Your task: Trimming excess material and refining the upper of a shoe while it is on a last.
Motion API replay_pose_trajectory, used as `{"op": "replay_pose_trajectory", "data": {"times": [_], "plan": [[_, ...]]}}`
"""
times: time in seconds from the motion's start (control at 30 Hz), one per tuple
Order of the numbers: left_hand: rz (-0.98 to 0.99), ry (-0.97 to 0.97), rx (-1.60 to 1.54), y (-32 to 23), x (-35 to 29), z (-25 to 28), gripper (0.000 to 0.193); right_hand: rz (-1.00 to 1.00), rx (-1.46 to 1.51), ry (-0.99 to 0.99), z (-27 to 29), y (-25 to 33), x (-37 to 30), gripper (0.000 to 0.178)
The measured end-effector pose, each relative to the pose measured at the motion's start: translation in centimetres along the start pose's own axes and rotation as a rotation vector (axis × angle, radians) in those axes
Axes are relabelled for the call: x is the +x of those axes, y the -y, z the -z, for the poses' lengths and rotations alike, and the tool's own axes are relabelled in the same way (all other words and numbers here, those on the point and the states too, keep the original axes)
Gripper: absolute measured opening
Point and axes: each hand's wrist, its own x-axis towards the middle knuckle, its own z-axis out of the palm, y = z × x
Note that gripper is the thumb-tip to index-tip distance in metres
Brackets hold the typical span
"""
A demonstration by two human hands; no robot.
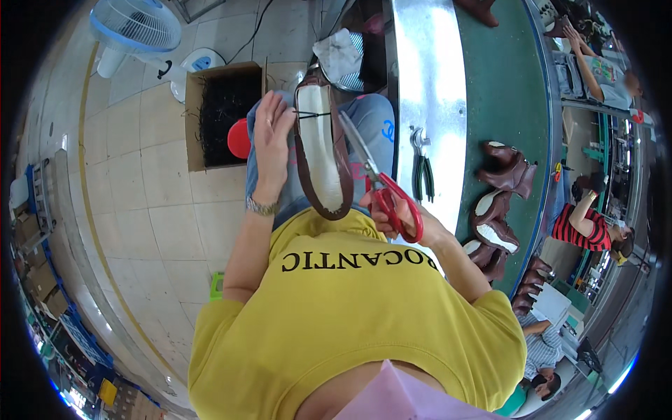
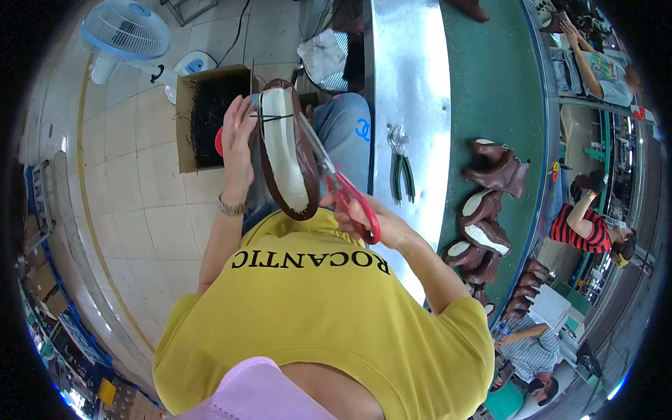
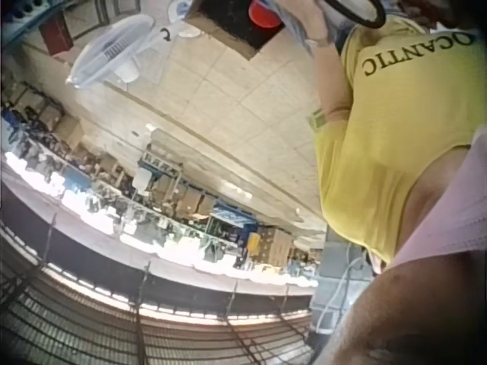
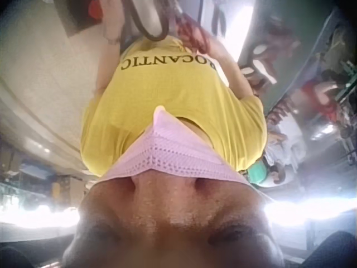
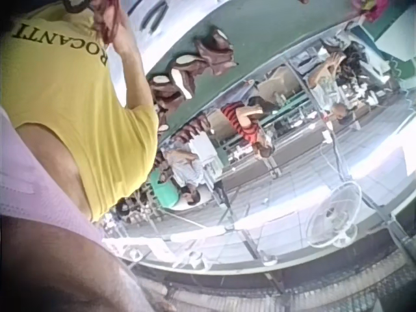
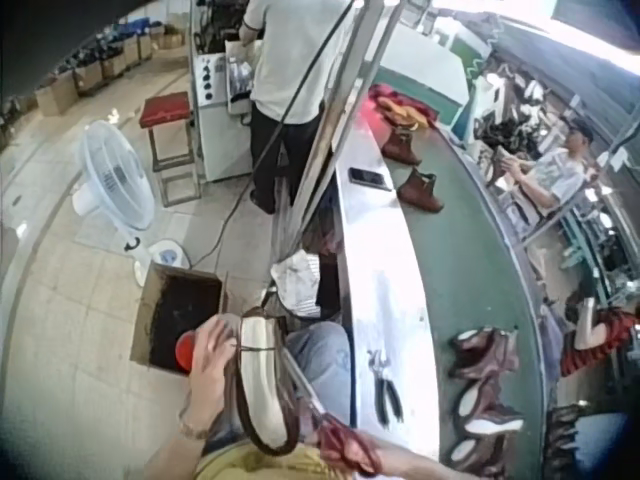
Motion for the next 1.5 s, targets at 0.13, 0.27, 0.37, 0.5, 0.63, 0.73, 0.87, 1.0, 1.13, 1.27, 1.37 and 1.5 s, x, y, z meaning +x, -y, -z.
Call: {"op": "replay_pose_trajectory", "data": {"times": [0.13, 0.27, 0.37, 0.5, 0.63, 0.73, 0.87, 1.0, 1.13, 1.27, 1.37, 1.5], "plan": [[-0.136, 0.015, 0.443, 0.4, -4.2, -0.9, 0.072, -0.134, -0.005, -0.124, -2.0, 1.2, 1.8, 0.089], [-0.009, 0.066, 0.360, -0.1, -4.4, -1.8, 0.068, -0.112, -0.167, -0.252, -2.5, 1.6, 3.8, 0.075], [-0.078, 0.065, 0.443, -1.1, -4.4, -1.8, 0.064, -0.061, -0.340, -0.374, -1.8, -0.6, 4.4, 0.065], [-0.480, 0.028, 0.936, -1.2, -3.2, -1.7, 0.054, -0.045, -0.391, -0.442, -1.8, 0.1, 2.7, 0.045], [-0.673, 0.008, 1.160, -2.2, -0.8, -2.4, 0.025, 0.254, -0.616, -0.624, 4.8, 0.8, 2.5, 0.035], [-0.840, -0.055, 1.198, -2.4, -0.4, -2.5, 0.009, 0.248, -0.902, -0.960, 11.0, 3.6, 3.9, 0.040], [-0.962, -0.117, 1.161, -3.3, -0.9, -1.8, 0.005, 0.279, -1.305, -1.273, 19.5, 5.1, 4.6, 0.043], [-1.021, -0.249, 1.069, -7.9, -2.5, -2.0, 0.008, 0.628, -1.557, -1.104, 21.3, 3.9, 5.0, 0.027], [-1.141, -0.675, 0.811, -13.3, -2.1, -0.8, 0.015, 0.377, -0.842, 0.004, 6.3, 3.7, 3.0, 0.012], [-0.975, -0.479, 1.087, -13.9, 3.3, 3.7, 0.025, 0.228, -0.797, 0.226, 0.2, 1.1, 3.6, 0.020], [-0.778, -0.388, 1.276, -9.5, 6.9, 8.1, 0.037, 0.118, -0.828, 0.289, 0.2, 0.9, 3.6, 0.023], [-0.613, -0.437, 1.555, -3.0, 8.3, 12.3, 0.054, 0.126, -0.819, 0.363, 1.7, 1.2, 2.6, 0.026]]}}
